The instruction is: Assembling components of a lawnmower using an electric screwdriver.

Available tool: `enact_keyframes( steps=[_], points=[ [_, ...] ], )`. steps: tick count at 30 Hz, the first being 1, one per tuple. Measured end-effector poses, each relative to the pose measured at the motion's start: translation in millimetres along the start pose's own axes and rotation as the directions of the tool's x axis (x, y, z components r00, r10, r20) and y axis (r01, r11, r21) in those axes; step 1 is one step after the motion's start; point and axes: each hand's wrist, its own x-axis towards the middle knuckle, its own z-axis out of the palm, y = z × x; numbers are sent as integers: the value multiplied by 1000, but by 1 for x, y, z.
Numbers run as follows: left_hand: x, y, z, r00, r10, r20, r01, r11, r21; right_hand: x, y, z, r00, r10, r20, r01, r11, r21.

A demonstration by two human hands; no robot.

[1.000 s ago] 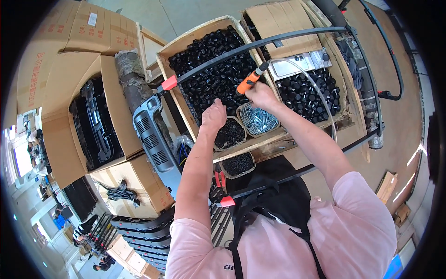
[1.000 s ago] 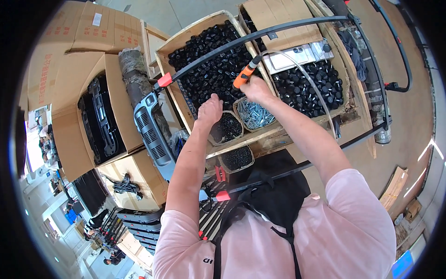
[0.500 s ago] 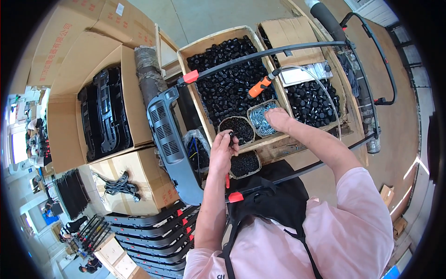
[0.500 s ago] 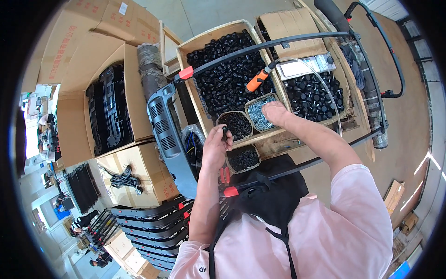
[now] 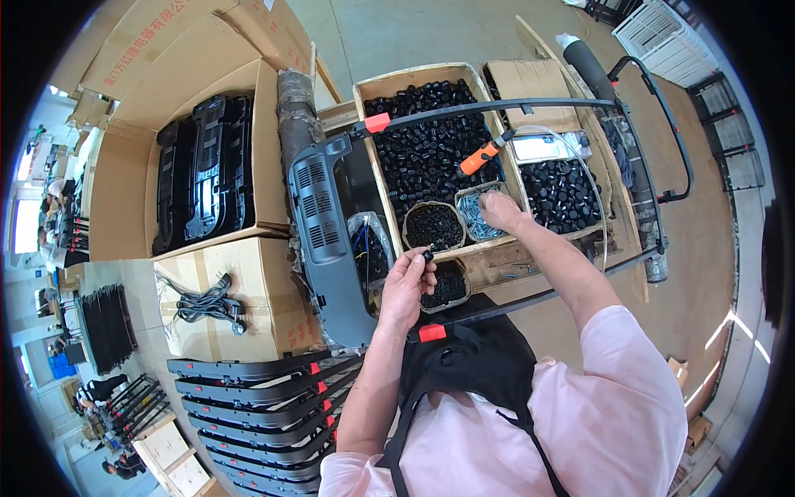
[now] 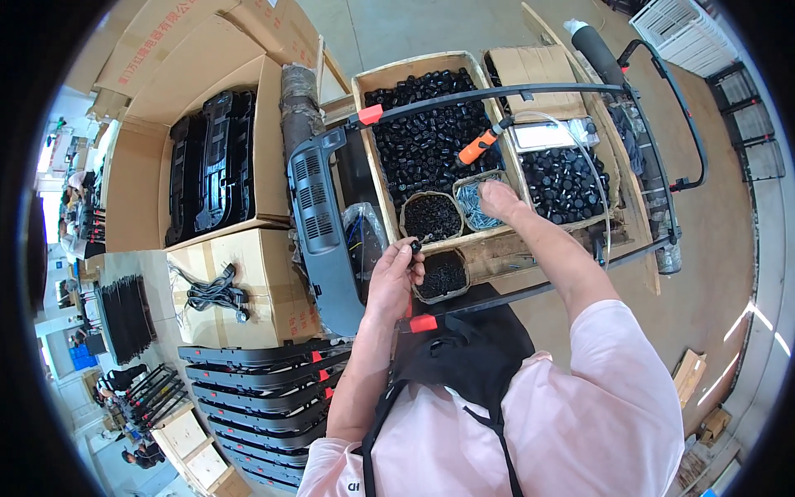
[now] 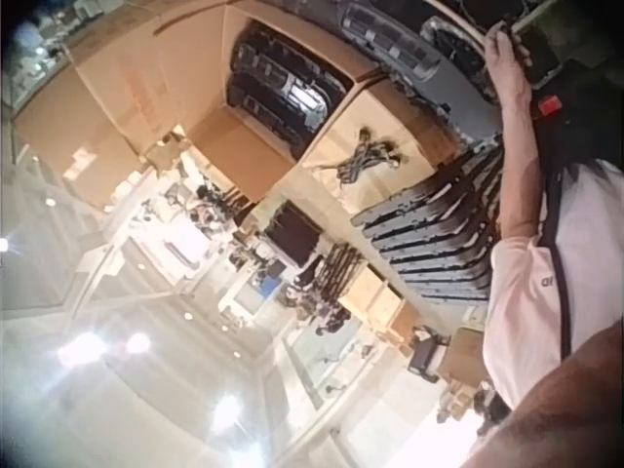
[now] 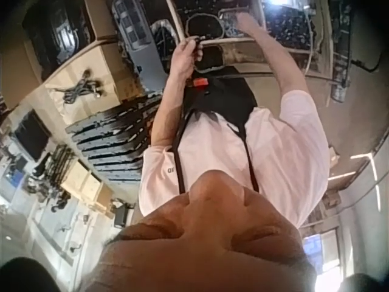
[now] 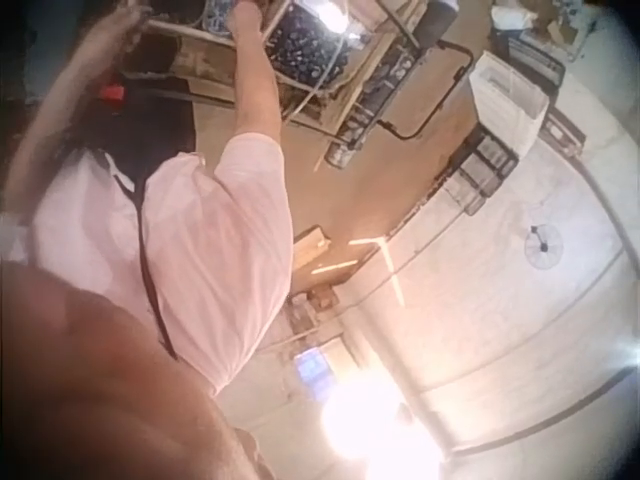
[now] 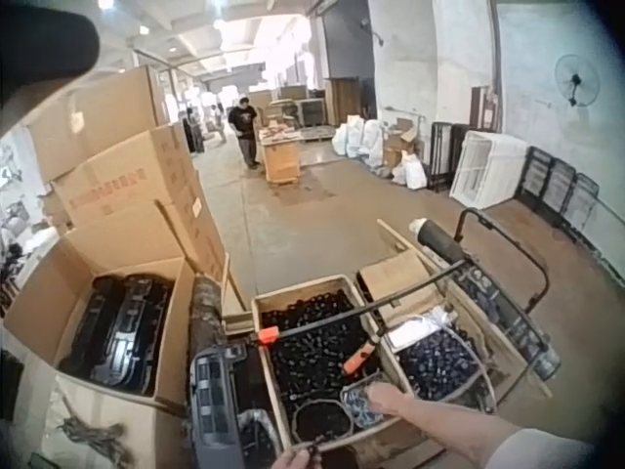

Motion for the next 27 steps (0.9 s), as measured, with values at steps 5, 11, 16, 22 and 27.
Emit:
enact_keyframes(
  steps=[5, 11, 16, 22, 27],
  points=[
    [-19, -5, -10, 1000, -9, -23, 9, 1000, -4, 3, -15, 15, 999, 20, 27, -21, 999, 44],
    [-29, -10, -20, 997, 7, -72, -9, 1000, -20, -3, -28, -15, 998, 0, -59, 6, 995, 97],
    [-26, -8, -21, 1000, -6, -22, 6, 999, -36, -59, -115, -96, 920, -312, -239, 384, 838, 387],
    [-25, -1, -20, 999, -7, 40, 9, 998, -66, -86, -175, -115, 848, -485, -212, 528, 745, 409],
    [-34, 6, -30, 998, -18, 68, 20, 999, -27, -90, -193, -115, 852, -506, -132, 512, 755, 410]
  ],
)
